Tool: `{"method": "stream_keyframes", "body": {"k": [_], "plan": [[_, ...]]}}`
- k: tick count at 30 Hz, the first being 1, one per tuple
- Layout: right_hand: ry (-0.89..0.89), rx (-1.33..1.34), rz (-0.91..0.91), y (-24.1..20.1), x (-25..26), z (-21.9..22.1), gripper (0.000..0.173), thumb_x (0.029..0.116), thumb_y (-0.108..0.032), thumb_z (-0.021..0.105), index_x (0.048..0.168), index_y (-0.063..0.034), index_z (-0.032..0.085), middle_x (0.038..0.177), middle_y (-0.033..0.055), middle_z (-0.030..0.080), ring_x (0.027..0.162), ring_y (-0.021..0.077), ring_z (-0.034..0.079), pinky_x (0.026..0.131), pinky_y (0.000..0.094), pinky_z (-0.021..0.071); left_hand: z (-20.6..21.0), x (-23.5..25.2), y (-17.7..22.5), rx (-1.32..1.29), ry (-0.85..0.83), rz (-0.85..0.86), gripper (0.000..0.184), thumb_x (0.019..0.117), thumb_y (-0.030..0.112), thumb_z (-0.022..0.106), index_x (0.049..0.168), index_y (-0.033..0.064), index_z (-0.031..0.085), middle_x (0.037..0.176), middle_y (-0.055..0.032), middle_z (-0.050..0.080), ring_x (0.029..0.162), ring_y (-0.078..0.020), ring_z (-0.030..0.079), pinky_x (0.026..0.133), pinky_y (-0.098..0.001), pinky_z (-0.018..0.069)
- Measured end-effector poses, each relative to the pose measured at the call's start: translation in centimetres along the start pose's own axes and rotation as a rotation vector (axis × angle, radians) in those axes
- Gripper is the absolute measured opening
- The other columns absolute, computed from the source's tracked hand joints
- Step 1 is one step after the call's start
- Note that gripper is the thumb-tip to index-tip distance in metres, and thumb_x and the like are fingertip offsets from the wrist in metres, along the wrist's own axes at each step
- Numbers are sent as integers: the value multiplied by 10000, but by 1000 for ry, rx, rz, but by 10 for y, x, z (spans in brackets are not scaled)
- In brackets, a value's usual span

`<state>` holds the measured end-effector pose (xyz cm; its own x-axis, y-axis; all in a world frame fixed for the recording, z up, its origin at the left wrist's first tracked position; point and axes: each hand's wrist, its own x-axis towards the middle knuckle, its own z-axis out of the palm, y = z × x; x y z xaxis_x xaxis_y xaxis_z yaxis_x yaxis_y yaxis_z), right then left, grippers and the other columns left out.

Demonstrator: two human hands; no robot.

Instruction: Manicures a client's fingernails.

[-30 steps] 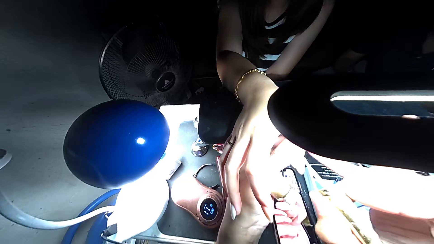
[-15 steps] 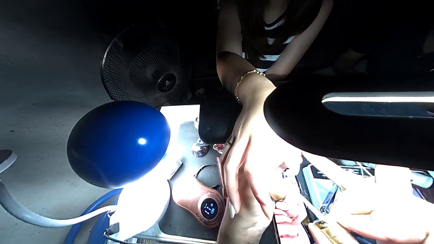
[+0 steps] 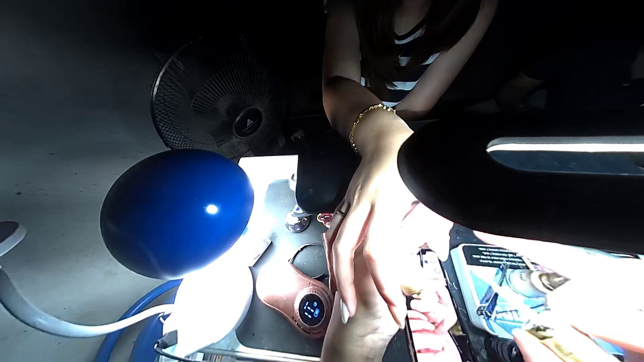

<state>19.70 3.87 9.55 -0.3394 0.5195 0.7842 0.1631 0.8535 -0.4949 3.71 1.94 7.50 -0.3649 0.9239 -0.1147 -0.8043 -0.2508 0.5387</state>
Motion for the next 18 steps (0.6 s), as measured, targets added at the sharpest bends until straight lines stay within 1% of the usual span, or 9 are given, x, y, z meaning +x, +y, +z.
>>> {"method": "stream_keyframes", "body": {"k": [3, 6, 7, 9, 11, 12, 14, 17, 18], "plan": [[-52, 38, 26, -5, 3, -2, 238, 941, -189, 687, 877, 30, 619, 893, 190, 720, 894, 245, 716, 918, 409, 575, -4, 3, -3, 21, -106, 57, 185, 1004, -60, 416, 996, -27, 599, 852, -110, 686, 808, -143, 705, 767, -245, 592], [-183, 126, 36, 5, 3, -10, 246, 941, -212, 690, 897, 14, 605, 939, 152, 687, 947, 178, 685, 942, 357, 552, -3, 7, -5, 76, -53, 86, 141, 964, -93, 479, 942, -30, 604, 773, -108, 688, 694, -125, 698, 649, -227, 593], [-210, 142, 38, 7, 3, -11, 248, 942, -216, 691, 925, 19, 613, 977, 160, 693, 977, 181, 684, 926, 348, 553, -5, 8, -6, 98, -56, 89, 125, 958, -85, 500, 936, -28, 609, 764, -102, 680, 675, -114, 686, 630, -216, 582], [-185, 99, 41, 5, 4, -7, 258, 948, -212, 678, 930, 37, 614, 975, 198, 701, 911, 224, 694, 846, 372, 579, -3, 6, -4, 125, -73, 66, 147, 948, -81, 508, 900, -15, 630, 740, -72, 665, 660, -84, 665, 619, -189, 562], [-166, 78, 27, 4, 6, -4, 252, 949, -203, 665, 923, 43, 617, 945, 202, 701, 890, 243, 702, 853, 398, 581, 3, 7, -2, 83, -110, 33, 178, 927, -114, 495, 877, -2, 624, 744, -64, 678, 683, -85, 675, 661, -194, 570], [-177, 89, 17, 7, 6, -5, 249, 950, -208, 666, 926, 35, 615, 934, 177, 693, 892, 215, 697, 873, 393, 580, 3, 7, -3, 63, -108, 39, 185, 920, -127, 496, 876, -7, 630, 747, -71, 688, 692, -92, 685, 678, -201, 576], [-240, 105, 16, 13, 6, -10, 264, 956, -257, 675, 946, -3, 606, 944, 114, 663, 924, 120, 657, 887, 295, 545, -3, 8, -6, 86, -86, 66, 146, 933, -123, 508, 941, -39, 627, 771, -100, 675, 701, -109, 680, 690, -216, 584], [-225, 105, 2, 16, 6, -8, 254, 944, -252, 689, 938, -6, 622, 926, 108, 673, 927, 119, 662, 878, 298, 547, -6, 7, -7, 87, -65, 65, 129, 925, -135, 528, 962, -54, 621, 763, -116, 669, 665, -117, 677, 633, -216, 584], [-218, 110, 3, 17, 5, -7, 261, 939, -256, 700, 934, -5, 627, 934, 114, 686, 927, 130, 671, 874, 312, 554, -3, 6, -6, 75, -73, 59, 156, 917, -144, 514, 947, -40, 625, 768, -100, 677, 684, -113, 680, 652, -217, 582]]}}
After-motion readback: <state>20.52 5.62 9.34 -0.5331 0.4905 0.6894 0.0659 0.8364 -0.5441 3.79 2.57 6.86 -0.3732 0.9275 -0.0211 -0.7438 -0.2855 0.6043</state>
